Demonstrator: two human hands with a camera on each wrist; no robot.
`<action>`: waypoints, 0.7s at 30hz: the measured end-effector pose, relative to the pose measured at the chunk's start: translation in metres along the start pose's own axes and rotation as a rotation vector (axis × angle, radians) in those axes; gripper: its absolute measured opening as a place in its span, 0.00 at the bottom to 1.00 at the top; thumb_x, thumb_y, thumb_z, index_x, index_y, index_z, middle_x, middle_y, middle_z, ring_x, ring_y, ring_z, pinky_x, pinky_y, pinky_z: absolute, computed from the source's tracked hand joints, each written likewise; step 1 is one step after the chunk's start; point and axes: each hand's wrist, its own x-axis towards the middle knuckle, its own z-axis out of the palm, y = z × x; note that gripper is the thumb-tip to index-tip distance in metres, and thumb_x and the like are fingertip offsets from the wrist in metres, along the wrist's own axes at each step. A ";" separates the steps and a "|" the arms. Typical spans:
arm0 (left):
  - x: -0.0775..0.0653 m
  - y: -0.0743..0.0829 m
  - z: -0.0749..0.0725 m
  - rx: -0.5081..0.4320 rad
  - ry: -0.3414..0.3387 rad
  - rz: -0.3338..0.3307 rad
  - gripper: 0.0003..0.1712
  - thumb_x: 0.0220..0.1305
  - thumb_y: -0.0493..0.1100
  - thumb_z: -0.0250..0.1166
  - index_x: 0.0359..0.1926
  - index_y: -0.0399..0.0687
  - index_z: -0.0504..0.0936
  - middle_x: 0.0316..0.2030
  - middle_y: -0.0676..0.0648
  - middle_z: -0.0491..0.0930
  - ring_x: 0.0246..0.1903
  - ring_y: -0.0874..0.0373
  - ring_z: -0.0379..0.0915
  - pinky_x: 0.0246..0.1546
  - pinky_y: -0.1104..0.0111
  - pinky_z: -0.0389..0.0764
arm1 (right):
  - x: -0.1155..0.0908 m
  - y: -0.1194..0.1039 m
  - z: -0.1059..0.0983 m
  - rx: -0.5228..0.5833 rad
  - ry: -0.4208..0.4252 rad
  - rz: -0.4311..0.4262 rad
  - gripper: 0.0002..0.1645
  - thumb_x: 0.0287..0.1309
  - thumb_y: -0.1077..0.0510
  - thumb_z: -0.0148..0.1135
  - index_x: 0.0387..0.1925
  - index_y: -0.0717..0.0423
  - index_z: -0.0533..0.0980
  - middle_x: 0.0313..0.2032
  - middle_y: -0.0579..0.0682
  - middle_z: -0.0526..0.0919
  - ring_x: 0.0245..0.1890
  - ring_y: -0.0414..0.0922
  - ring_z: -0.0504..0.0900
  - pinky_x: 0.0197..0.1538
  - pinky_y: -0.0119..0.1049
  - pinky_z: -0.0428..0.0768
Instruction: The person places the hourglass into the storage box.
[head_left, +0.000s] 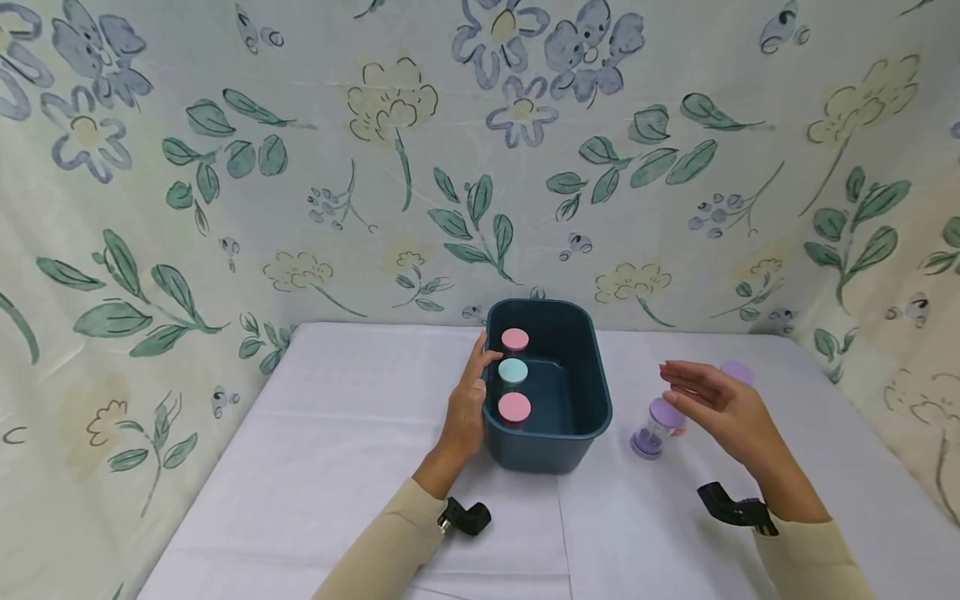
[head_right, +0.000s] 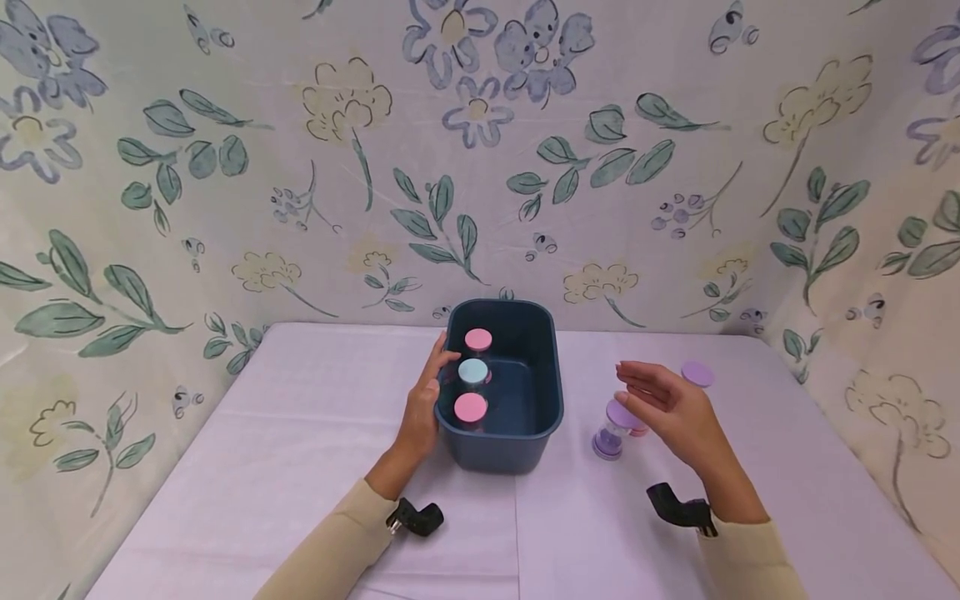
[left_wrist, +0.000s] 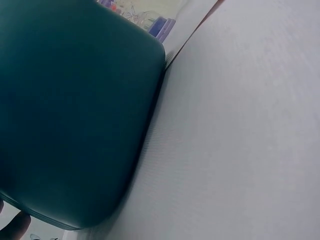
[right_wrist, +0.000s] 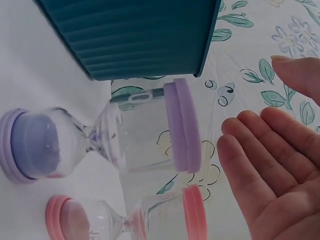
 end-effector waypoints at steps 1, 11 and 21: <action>0.000 0.000 0.000 0.000 -0.003 -0.002 0.30 0.75 0.56 0.30 0.66 0.51 0.65 0.75 0.48 0.48 0.73 0.53 0.44 0.67 0.46 0.55 | -0.001 0.001 0.000 0.009 0.002 -0.007 0.26 0.59 0.60 0.65 0.59 0.58 0.73 0.55 0.59 0.79 0.50 0.28 0.78 0.48 0.18 0.74; -0.002 0.003 -0.004 -0.004 -0.006 -0.020 0.28 0.74 0.51 0.32 0.67 0.51 0.66 0.75 0.47 0.48 0.73 0.53 0.45 0.65 0.46 0.58 | -0.003 0.006 0.003 0.027 -0.016 -0.020 0.28 0.56 0.61 0.67 0.59 0.59 0.73 0.55 0.58 0.79 0.52 0.30 0.78 0.49 0.21 0.74; -0.002 0.001 -0.002 -0.014 -0.014 -0.014 0.28 0.73 0.48 0.31 0.67 0.50 0.66 0.75 0.48 0.49 0.73 0.53 0.45 0.66 0.46 0.58 | -0.009 0.009 0.002 -0.076 -0.057 0.056 0.32 0.55 0.53 0.69 0.60 0.58 0.71 0.56 0.57 0.78 0.52 0.26 0.76 0.48 0.16 0.72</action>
